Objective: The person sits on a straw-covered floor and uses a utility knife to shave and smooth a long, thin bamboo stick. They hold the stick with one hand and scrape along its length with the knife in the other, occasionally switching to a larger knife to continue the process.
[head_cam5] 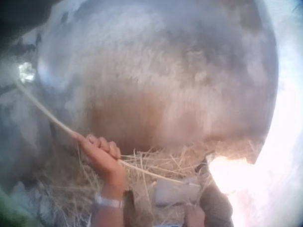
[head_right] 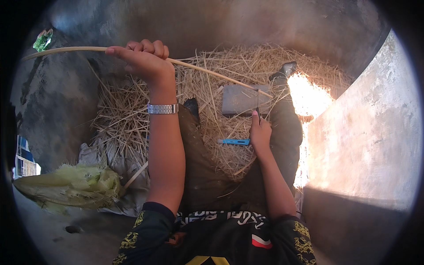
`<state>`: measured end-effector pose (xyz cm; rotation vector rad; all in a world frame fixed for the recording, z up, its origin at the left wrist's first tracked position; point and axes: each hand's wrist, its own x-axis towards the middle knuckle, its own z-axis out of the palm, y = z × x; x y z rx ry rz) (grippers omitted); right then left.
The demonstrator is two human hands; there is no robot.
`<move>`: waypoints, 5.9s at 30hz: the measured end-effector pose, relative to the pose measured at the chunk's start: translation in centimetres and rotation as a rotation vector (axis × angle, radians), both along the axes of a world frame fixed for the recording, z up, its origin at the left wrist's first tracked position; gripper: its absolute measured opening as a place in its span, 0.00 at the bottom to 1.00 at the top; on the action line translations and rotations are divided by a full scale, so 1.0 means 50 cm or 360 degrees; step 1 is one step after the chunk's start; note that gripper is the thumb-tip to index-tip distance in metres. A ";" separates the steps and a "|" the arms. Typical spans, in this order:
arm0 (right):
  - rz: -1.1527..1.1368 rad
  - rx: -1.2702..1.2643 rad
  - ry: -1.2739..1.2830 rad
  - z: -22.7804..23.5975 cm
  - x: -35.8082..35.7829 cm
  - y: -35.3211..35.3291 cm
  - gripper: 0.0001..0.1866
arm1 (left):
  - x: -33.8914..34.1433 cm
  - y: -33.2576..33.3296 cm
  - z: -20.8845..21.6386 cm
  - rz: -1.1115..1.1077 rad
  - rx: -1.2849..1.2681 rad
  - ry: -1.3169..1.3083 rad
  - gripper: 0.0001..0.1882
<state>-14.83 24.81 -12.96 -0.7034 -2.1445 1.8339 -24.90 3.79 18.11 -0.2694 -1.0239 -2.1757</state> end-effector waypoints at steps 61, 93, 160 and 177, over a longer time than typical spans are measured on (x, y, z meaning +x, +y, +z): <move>0.0224 -0.0834 -0.0411 0.141 0.019 0.005 0.15 | -0.014 0.080 -0.027 -0.0136 -0.0185 0.0252 0.30; -0.0340 -0.0385 0.1073 0.125 0.009 -0.032 0.18 | -0.027 0.017 -0.020 -0.0603 -0.0221 -0.0014 0.41; 0.0018 -0.0443 0.0344 0.079 0.015 -0.083 0.20 | 0.012 0.062 -0.009 -0.0238 0.0018 -0.0062 0.38; 0.0066 0.0607 -0.0351 -0.087 -0.012 -0.027 0.19 | -0.006 0.060 -0.019 -0.0281 0.0020 -0.0029 0.37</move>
